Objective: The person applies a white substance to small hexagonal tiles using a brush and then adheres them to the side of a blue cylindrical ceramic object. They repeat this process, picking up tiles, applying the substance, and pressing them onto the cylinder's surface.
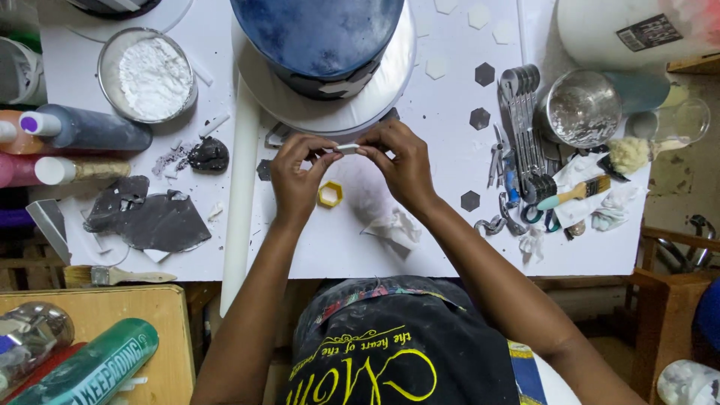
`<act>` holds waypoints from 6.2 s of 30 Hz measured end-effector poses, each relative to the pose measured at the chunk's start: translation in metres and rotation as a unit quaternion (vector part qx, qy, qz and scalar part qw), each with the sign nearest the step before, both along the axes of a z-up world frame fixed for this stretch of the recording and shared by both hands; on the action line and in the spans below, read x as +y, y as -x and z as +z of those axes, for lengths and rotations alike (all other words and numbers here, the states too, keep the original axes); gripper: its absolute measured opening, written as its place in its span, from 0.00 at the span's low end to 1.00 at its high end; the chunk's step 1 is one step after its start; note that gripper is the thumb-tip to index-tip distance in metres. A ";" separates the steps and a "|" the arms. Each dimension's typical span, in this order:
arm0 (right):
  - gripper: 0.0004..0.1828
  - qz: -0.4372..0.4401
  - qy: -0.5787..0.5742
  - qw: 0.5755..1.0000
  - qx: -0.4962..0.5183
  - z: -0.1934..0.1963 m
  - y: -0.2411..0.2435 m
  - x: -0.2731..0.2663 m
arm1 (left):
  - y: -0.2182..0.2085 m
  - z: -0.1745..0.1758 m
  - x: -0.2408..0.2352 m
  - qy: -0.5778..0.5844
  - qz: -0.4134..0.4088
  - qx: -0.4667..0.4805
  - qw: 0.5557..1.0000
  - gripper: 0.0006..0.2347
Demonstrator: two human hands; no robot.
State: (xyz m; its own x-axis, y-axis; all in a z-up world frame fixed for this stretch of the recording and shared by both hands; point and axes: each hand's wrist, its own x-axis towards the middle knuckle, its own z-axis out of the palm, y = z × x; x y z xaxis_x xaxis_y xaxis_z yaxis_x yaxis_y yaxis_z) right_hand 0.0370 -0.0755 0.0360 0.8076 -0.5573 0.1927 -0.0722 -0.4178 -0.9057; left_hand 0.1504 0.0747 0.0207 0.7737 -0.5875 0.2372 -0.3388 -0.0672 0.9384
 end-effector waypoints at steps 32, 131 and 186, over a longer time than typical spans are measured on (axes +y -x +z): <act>0.03 -0.032 -0.049 0.995 0.077 -0.030 -0.051 0.024 | -0.079 -0.016 -0.015 0.021 0.052 -0.104 0.993 0.08; 0.24 -0.032 -0.347 0.923 -0.165 -0.092 -0.014 -0.028 | -0.007 -0.118 -0.031 0.139 0.088 0.543 0.824 0.04; 0.44 -0.177 -0.206 0.926 -0.262 -0.022 -0.105 0.010 | -0.004 -0.073 -0.026 0.107 -0.046 0.634 0.764 0.23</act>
State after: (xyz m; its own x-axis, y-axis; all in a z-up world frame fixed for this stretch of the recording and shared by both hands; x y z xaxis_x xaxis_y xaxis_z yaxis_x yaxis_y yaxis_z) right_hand 0.1421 -0.0650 0.0138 0.4150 -0.8832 0.2186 0.3566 -0.0631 -0.9321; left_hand 0.1542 0.0487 -0.0523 0.4197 -0.7056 -0.5709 0.8583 0.1039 0.5025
